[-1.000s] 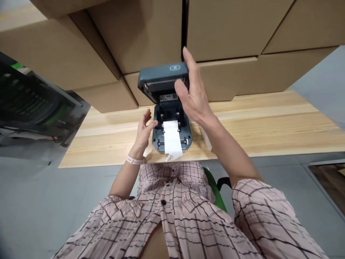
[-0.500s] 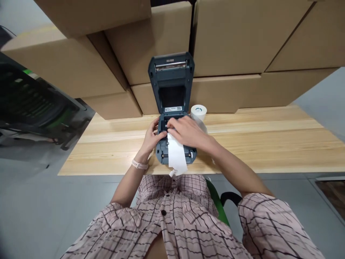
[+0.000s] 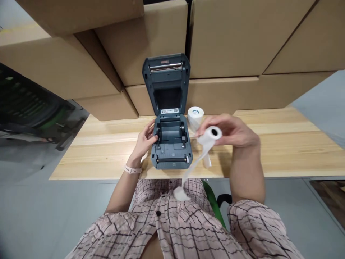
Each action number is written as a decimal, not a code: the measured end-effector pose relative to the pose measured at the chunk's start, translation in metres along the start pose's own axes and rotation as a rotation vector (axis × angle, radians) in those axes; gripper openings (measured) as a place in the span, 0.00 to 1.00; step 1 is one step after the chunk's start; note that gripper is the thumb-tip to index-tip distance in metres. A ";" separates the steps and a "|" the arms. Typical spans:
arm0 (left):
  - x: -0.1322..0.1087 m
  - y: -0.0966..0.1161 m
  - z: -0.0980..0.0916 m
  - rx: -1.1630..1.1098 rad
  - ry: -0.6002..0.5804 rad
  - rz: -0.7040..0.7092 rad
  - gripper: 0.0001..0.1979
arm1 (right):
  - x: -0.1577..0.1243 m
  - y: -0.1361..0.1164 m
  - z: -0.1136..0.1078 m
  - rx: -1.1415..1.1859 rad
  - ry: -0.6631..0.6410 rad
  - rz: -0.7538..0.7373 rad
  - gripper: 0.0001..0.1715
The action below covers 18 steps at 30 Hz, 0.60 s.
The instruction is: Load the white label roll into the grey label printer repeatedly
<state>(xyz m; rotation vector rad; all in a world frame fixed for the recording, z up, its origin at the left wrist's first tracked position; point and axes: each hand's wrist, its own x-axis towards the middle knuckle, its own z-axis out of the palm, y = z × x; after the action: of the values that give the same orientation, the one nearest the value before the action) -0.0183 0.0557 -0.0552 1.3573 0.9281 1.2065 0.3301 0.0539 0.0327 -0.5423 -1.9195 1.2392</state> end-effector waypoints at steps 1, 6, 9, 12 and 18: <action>0.000 0.000 0.000 0.005 0.006 0.001 0.40 | -0.016 0.002 -0.012 -0.001 0.093 0.018 0.22; 0.001 -0.003 -0.002 0.020 0.007 -0.010 0.40 | -0.071 0.034 -0.051 -0.131 0.343 0.382 0.28; 0.001 -0.003 -0.002 0.028 0.012 -0.011 0.40 | -0.076 0.061 -0.050 -0.148 0.343 0.557 0.32; 0.000 -0.002 -0.002 0.035 0.024 -0.012 0.39 | -0.069 0.078 -0.038 -0.088 0.296 0.624 0.37; 0.000 -0.001 -0.002 0.036 -0.001 -0.001 0.40 | -0.035 0.078 -0.048 -0.137 0.231 0.579 0.54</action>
<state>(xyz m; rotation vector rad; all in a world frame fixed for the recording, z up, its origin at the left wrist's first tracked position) -0.0198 0.0563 -0.0562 1.3854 0.9545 1.1933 0.3853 0.0908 -0.0396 -1.3229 -1.7103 1.3197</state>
